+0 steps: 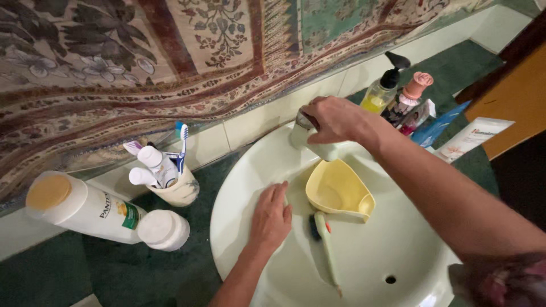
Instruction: The person cleans a bathroom sink and countertop using a yellow plastic scoop and a scrub brush. They repeatedly rinse the scoop under running water, scrub the sink basin and countertop, and rearrange toiletries to access different areas. The person also wipes the faucet and surrounding surfaces before placing items back.
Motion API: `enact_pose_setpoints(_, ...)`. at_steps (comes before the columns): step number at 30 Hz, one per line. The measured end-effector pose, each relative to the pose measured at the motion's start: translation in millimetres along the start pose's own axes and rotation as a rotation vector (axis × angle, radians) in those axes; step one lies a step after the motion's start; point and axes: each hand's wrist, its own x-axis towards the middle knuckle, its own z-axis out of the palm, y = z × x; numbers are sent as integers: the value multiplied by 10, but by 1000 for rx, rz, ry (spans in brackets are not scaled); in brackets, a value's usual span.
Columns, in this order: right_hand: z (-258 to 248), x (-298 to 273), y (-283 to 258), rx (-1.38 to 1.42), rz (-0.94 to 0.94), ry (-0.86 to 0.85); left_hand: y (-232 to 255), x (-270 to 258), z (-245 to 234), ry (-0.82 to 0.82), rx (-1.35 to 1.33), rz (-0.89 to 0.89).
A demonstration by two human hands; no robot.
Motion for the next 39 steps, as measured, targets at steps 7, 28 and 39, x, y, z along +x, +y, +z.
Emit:
enact_pose_setpoints(7,29,231,139,-236,-96,-1,-75,141,21,-42,-30,40)
enact_pose_setpoints(28,2414,-610,347,2017,942,521,-243,310,240,-28,-74,110)
enact_pose_setpoints(39,1718,-1797,-287,-154,188,329,-175,339,429,-11,-8,-11)
